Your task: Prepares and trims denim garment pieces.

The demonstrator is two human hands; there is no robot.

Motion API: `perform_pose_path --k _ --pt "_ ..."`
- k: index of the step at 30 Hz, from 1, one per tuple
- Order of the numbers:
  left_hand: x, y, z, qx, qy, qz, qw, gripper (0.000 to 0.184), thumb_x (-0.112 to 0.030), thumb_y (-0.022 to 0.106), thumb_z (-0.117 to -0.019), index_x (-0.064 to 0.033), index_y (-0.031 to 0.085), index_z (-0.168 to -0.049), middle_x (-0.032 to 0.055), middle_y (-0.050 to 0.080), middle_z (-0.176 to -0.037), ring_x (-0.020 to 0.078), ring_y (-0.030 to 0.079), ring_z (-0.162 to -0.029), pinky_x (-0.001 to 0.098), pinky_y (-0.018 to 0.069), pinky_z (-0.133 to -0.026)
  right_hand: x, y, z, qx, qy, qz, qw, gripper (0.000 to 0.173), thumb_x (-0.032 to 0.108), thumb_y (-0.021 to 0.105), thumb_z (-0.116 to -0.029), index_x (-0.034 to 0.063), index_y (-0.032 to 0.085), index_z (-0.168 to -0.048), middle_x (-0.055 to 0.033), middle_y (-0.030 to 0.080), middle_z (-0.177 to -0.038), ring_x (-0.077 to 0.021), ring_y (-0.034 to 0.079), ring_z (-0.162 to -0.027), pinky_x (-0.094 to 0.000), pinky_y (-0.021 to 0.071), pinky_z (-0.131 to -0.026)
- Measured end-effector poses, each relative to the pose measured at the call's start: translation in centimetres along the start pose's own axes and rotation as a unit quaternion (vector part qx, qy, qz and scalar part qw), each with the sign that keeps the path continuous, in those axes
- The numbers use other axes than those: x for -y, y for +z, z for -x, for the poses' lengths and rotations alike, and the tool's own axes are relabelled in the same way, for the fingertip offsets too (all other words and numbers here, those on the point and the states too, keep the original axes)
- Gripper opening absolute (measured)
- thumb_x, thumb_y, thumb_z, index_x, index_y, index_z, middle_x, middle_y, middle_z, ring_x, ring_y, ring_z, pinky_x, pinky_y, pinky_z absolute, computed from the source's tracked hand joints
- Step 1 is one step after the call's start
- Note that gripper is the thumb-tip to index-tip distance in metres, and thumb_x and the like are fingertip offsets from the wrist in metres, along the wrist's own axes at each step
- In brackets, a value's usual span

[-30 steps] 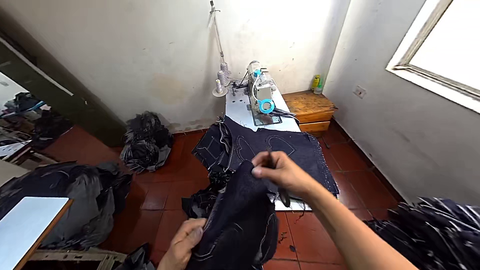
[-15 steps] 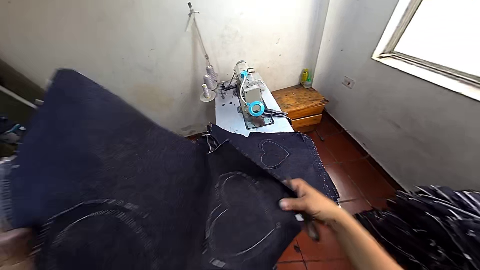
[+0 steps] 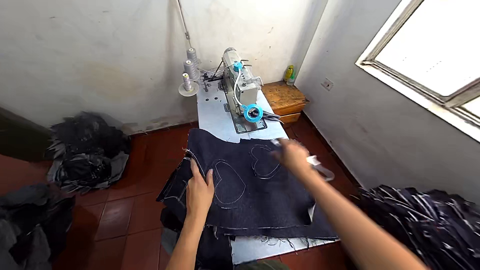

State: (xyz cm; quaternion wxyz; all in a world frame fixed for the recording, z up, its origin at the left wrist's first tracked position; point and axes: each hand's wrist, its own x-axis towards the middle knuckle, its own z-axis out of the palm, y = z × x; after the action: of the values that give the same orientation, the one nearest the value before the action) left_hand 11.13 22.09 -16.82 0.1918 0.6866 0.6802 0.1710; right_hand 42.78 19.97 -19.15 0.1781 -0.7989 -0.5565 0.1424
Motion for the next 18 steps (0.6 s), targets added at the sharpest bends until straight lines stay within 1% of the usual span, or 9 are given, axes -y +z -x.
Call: perform_pose_path --k 3,6,9,11,12,13,15,16,18 --pt "-2.0 -1.3 0.0 0.128 -0.048 -0.103 0.985 0.082 -0.037 0.053 -0.1051 -0.0003 0.008 -0.163 0.0216 0.073 -0.102 0.0394 0.072 -0.098 0.0542 0.0565 -0.090 10.0 7.2 4.7 0.109 -0.076 -0.194 0.972 0.074 0.064 0.068 -0.0888 0.0196 0.057 -0.147 -0.0094 0.073 -0.120 -0.0259 0.072 -0.102 -0.0529 0.0574 -0.091" --pt "0.3 -2.3 -0.8 0.178 -0.034 -0.062 0.981 0.088 -0.037 0.057 -0.1031 0.0002 0.004 -0.163 0.0227 0.072 -0.106 0.0388 0.072 -0.099 0.0545 0.0557 -0.092 14.4 9.9 6.8 0.235 -0.045 -0.158 0.958 0.085 0.079 0.043 -0.0929 0.0281 0.038 -0.160 -0.0147 0.071 -0.122 -0.0353 0.071 -0.106 -0.0597 0.0549 -0.090" --pt "8.0 -2.2 1.6 -0.004 0.121 0.127 0.985 0.072 -0.030 0.059 -0.0984 0.0120 0.034 -0.151 0.0203 0.067 -0.104 0.0257 0.068 -0.085 0.0429 0.0596 -0.078 13.8 8.8 5.4 0.271 0.005 -0.091 0.958 0.091 0.082 0.044 -0.0906 0.0254 0.033 -0.162 -0.0186 0.073 -0.110 -0.0405 0.071 -0.100 -0.0626 0.0546 -0.086" --pt "13.5 -1.6 4.7 -0.080 0.165 0.147 0.972 0.041 -0.018 0.059 -0.0971 0.0145 0.058 -0.122 0.0239 0.066 -0.102 0.0262 0.067 -0.090 0.0405 0.0580 -0.081 12.7 8.4 4.5 0.281 0.015 -0.068 0.957 0.090 0.080 0.044 -0.0921 0.0233 0.033 -0.162 -0.0197 0.072 -0.111 -0.0415 0.070 -0.102 -0.0632 0.0539 -0.088" --pt "16.2 -1.1 6.5 -0.023 0.151 0.126 0.980 0.034 -0.011 0.061 -0.0923 0.0109 0.062 -0.117 0.0246 0.066 -0.110 0.0288 0.067 -0.098 0.0422 0.0577 -0.088 12.3 8.5 4.2 0.282 0.010 -0.055 0.958 0.089 0.079 0.044 -0.0932 0.0223 0.033 -0.162 -0.0201 0.072 -0.111 -0.0419 0.070 -0.102 -0.0633 0.0540 -0.088" --pt "18.2 -0.8 8.1 0.095 0.108 0.093 0.985 0.046 -0.004 0.069 -0.0839 0.0091 0.061 -0.127 0.0292 0.061 -0.128 0.0389 0.064 -0.116 0.0525 0.0537 -0.099 11.9 8.8 4.2 0.279 0.002 -0.046 0.959 0.088 0.077 0.044 -0.0943 0.0214 0.032 -0.162 -0.0203 0.072 -0.110 -0.0420 0.070 -0.101 -0.0630 0.0543 -0.088" --pt "20.5 1.1 10.3 0.290 0.028 0.019 0.956 0.084 -0.008 0.086 -0.0706 -0.0012 0.052 -0.147 0.0273 0.037 -0.158 0.0459 0.039 -0.145 0.0615 0.0354 -0.117 11.5 9.5 4.3 0.266 -0.007 -0.050 0.963 0.085 0.072 0.047 -0.0966 0.0190 0.033 -0.161 -0.0213 0.072 -0.110 -0.0421 0.070 -0.101 -0.0624 0.0540 -0.090" --pt "21.3 2.5 11.1 0.320 0.018 0.016 0.947 0.094 -0.014 0.090 -0.0670 -0.0040 0.049 -0.151 0.0243 0.032 -0.163 0.0441 0.032 -0.150 0.0602 0.0286 -0.121 11.5 9.6 4.5 0.252 -0.011 -0.052 0.966 0.082 0.069 0.050 -0.0977 0.0162 0.036 -0.159 -0.0223 0.072 -0.110 -0.0426 0.070 -0.102 -0.0624 0.0536 -0.091" --pt "22.1 4.8 12.1 0.288 0.036 0.078 0.954 0.093 -0.024 0.092 -0.0668 0.0009 0.052 -0.147 0.0242 0.041 -0.158 0.0412 0.035 -0.149 0.0560 0.0254 -0.124 11.6 9.0 5.4 0.178 -0.047 -0.051 0.982 0.070 0.059 0.050 -0.1019 0.0041 0.051 -0.145 -0.0241 0.071 -0.108 -0.0433 0.070 -0.100 -0.0617 0.0545 -0.089"
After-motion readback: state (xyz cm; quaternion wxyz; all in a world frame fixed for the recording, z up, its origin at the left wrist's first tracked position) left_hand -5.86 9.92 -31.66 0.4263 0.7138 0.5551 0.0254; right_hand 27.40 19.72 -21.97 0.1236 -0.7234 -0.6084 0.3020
